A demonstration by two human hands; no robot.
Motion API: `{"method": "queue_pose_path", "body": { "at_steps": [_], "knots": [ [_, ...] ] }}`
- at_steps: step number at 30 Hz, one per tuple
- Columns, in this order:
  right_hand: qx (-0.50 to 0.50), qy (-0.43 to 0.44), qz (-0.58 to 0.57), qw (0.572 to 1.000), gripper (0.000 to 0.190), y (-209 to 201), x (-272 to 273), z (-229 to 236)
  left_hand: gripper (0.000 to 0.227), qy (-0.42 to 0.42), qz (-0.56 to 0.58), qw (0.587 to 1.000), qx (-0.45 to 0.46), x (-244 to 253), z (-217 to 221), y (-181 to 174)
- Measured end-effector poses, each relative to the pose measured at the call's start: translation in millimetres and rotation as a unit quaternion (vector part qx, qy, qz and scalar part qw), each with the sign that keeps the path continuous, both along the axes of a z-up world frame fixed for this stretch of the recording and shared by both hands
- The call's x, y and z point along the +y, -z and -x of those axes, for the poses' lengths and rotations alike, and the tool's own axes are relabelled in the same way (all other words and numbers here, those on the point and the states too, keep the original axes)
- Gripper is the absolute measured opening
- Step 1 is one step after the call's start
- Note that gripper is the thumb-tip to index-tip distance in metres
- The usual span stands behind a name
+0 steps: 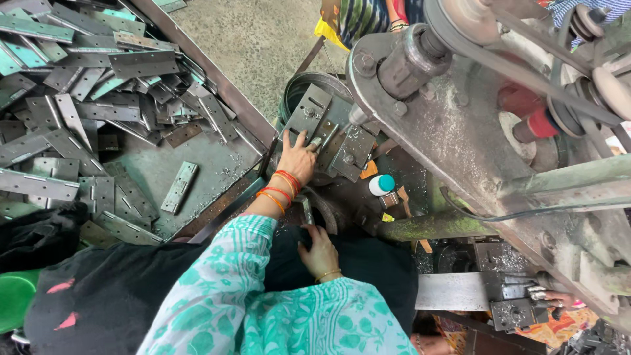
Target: The person repeatedly picks up metal plates from a bin, places them into a punching machine, and operates the lever to process them. The processed plates are then discarded into a pile.
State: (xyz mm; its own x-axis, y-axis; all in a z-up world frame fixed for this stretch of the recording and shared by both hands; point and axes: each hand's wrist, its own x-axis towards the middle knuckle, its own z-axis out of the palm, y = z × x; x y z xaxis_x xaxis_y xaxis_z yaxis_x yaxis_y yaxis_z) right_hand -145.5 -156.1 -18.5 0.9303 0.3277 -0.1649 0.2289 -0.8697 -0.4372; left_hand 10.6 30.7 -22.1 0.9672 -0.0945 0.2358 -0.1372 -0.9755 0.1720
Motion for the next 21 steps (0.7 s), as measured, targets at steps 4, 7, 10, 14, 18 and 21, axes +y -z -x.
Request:
{"method": "queue_pose_path", "body": {
  "at_steps": [4,7,10,14,18,21],
  "knots": [
    [-0.010,-0.001,-0.015,1.000,0.047,13,-9,2,0.038,-0.007,0.003,1.000,-0.002,-1,8,-3],
    [0.001,-0.014,-0.004,1.000,0.049,12,-10,-3,0.041,-0.019,0.019,1.000,0.004,-8,16,-9],
    [-0.052,-0.081,-0.025,0.995,0.051,-1,-8,-23,0.037,-0.033,0.008,0.999,0.004,-12,18,-19],
    [-0.019,-0.093,-0.009,0.995,0.043,-14,-12,-51,0.032,-0.045,-0.001,0.998,0.031,-17,21,-22],
    [-0.013,-0.079,0.002,0.997,0.041,-2,-11,-46,0.036,-0.042,0.003,0.999,0.028,-15,21,-24],
    [0.022,-0.010,-0.001,1.000,0.047,30,-9,-6,0.039,-0.043,0.014,0.999,0.000,-15,23,-21]
  ]
}}
